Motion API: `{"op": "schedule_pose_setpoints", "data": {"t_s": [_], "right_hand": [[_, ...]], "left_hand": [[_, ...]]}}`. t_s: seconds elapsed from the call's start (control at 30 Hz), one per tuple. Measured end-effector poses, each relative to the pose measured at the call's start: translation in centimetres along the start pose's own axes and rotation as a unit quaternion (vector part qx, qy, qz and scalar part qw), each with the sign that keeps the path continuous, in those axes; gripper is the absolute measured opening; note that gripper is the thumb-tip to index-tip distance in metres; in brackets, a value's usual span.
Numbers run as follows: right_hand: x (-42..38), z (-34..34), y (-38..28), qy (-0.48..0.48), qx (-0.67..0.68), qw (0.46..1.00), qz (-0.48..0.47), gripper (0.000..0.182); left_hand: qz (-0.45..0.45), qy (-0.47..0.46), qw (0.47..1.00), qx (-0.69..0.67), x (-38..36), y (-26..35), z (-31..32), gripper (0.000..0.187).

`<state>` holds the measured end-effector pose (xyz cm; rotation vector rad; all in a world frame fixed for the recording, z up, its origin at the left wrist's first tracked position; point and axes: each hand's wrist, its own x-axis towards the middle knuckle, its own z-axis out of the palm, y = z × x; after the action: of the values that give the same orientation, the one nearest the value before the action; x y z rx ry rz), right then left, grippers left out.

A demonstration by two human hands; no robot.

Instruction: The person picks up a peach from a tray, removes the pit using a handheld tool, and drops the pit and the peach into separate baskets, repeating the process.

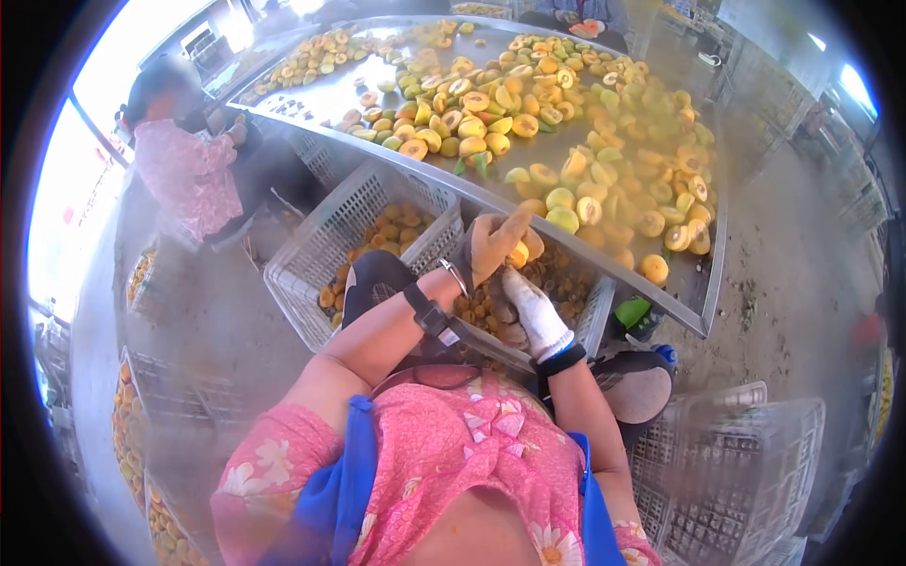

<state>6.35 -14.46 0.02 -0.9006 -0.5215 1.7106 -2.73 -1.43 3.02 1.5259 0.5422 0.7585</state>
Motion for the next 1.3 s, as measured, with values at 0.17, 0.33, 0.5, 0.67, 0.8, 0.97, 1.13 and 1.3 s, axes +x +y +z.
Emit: {"op": "schedule_pose_setpoints", "data": {"t_s": [0.17, 0.33, 0.5, 0.67, 0.8, 0.97, 1.13, 1.3], "right_hand": [[-0.1, -0.3, 0.0, -0.164, 0.223, 0.958, 0.075, 0.037], [0.0, -0.7, 1.1, -0.236, 0.243, 0.938, 0.078, 0.044], [-0.1, -1.5, 0.8, -0.232, 0.329, 0.914, 0.043, 0.045], [0.6, -0.5, -0.1, -0.201, 0.312, 0.927, 0.046, 0.044], [1.0, -0.1, -0.6, -0.196, 0.291, 0.936, 0.039, 0.042], [0.3, 0.3, -1.1, -0.142, 0.236, 0.961, -0.016, 0.038], [0.0, 0.7, -1.8, 0.010, 0.113, 0.992, -0.061, 0.031], [0.4, 1.0, -2.1, 0.125, -0.017, 0.984, -0.123, 0.024]], "left_hand": [[-0.118, -0.023, 0.959, -0.256, -0.2, 0.3, 0.2, 0.056], [-0.124, 0.155, 0.912, -0.359, 1.4, -1.4, -2.4, 0.053], [0.142, 0.313, 0.936, 0.069, 2.8, 0.5, -11.9, 0.019], [0.137, 0.161, 0.960, 0.183, 6.7, -0.1, -10.8, 0.028], [0.011, 0.000, 0.917, 0.399, 11.2, 0.7, -5.2, 0.054], [-0.103, -0.103, 0.824, 0.547, 13.6, 2.7, -1.8, 0.058], [-0.009, -0.047, 0.974, 0.220, 13.2, -1.8, -4.8, 0.043], [-0.060, -0.049, 0.961, -0.266, 7.4, 0.8, -3.4, 0.038]]}}
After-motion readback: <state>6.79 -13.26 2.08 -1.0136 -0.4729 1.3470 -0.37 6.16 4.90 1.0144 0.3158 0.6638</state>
